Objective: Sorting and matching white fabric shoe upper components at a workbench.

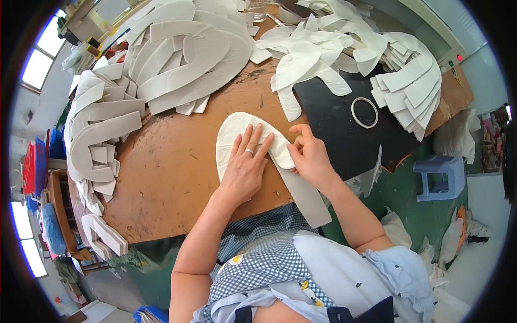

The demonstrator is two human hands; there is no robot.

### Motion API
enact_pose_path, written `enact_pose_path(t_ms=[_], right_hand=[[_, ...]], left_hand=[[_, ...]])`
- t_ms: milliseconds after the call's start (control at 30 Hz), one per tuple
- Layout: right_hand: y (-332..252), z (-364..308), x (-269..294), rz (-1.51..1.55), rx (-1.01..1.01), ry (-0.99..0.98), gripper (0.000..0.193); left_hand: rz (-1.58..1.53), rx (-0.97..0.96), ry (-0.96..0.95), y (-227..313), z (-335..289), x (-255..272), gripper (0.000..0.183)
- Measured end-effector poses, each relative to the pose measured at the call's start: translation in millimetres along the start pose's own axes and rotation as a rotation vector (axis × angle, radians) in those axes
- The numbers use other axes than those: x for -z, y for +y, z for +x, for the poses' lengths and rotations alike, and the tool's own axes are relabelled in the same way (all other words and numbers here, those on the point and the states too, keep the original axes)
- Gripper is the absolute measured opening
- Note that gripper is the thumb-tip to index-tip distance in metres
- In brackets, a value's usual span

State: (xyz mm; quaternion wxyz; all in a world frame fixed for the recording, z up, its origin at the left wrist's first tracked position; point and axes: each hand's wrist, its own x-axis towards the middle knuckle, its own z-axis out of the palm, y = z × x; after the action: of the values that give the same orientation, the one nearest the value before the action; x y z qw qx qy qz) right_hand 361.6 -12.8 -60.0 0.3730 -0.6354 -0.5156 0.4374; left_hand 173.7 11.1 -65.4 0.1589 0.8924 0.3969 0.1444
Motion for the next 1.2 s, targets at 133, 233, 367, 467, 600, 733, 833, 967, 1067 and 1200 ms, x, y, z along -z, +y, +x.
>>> enact_pose_path(t_ms=[133, 233, 367, 467, 600, 733, 833, 967, 1067, 1200], right_hand=[[0.7, 0.5, 5.3, -0.075, -0.002, 0.018, 0.029], [-17.1, 5.8, 4.0, -0.781, 0.025, 0.027, 0.039], [-0.5, 28.7, -23.5, -0.704, 0.578, 0.269, 0.041], [17.2, 27.4, -46.2, -0.800, 0.802, 0.135, 0.075], [13.6, 20.1, -47.9, -0.914, 0.596, -0.081, 0.088], [16.0, 20.0, -46.8, -1.014, 0.603, -0.062, 0.086], [10.9, 21.5, -52.2, -1.038, 0.639, -0.006, 0.084], [1.2, 15.7, -69.2, -0.690, 0.658, 0.064, 0.059], [9.4, 8.6, -69.9, -0.596, 0.829, 0.225, 0.029], [-11.0, 1.2, -65.2, -0.473, 0.881, 0.211, 0.018]], left_hand=[[0.026, -0.006, -0.021, 3.4, 3.9, 2.3, 0.054], [-0.013, 0.004, -0.045, -5.4, 2.4, 4.8, 0.053], [-0.048, 0.072, -0.085, -23.2, 4.0, 4.5, 0.051], [0.087, 0.139, 0.000, -23.4, 6.8, -5.1, 0.051], [0.032, 0.365, 0.167, -43.3, -6.2, -11.9, 0.051], [-0.149, 0.453, 0.413, -37.1, -10.2, -17.9, 0.033], [-0.295, 0.424, 0.523, -44.8, -14.4, -14.1, 0.024], [-0.406, 0.449, 0.595, -36.2, -27.7, -13.5, 0.028], [-0.429, 0.491, 0.563, -9.5, -20.2, -1.1, 0.028], [-0.630, 0.497, 0.691, 7.6, -30.8, 9.8, 0.029]])
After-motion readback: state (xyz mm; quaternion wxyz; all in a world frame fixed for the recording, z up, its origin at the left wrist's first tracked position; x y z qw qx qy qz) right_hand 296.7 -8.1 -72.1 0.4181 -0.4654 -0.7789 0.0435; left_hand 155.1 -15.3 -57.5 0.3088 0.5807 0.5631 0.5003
